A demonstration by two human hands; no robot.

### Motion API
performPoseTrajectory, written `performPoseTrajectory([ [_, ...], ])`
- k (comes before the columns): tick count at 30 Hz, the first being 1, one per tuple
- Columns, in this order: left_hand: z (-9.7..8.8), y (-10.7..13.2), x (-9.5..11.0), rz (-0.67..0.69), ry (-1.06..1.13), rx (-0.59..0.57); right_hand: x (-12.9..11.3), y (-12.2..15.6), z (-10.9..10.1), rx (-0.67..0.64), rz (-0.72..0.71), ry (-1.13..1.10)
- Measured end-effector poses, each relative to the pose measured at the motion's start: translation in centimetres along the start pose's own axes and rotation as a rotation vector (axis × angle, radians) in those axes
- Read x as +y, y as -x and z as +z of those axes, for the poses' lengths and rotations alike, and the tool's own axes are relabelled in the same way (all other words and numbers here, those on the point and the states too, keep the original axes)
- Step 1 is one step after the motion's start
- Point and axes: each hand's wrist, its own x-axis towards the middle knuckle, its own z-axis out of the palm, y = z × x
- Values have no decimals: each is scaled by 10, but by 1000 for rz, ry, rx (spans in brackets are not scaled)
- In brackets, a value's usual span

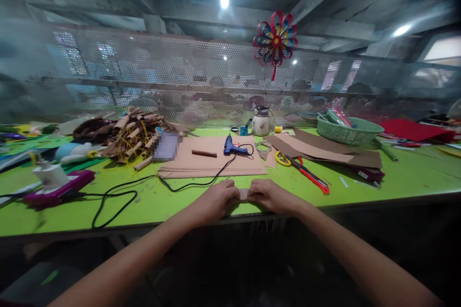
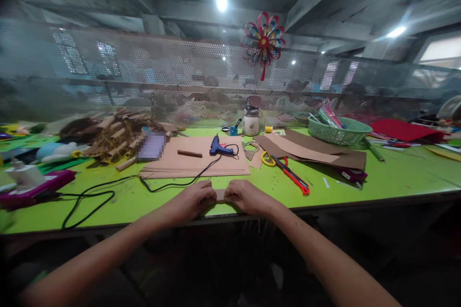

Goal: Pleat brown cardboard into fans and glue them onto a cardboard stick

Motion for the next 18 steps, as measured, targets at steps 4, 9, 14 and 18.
performPoseTrajectory([
  [4, -4, 0, -1, -50, 77, -57, 0, 1, -2, 16, 16, -109],
  [9, -5, 0, 1, -105, 101, -65, 0, -2, -2, -22, 57, -129],
  [14, -3, 2, 5, -132, 47, -38, 4, -14, -6, -117, 155, -101],
  [18, -4, 6, 5, -166, -24, -28, 9, -18, -6, -161, 202, -191],
])
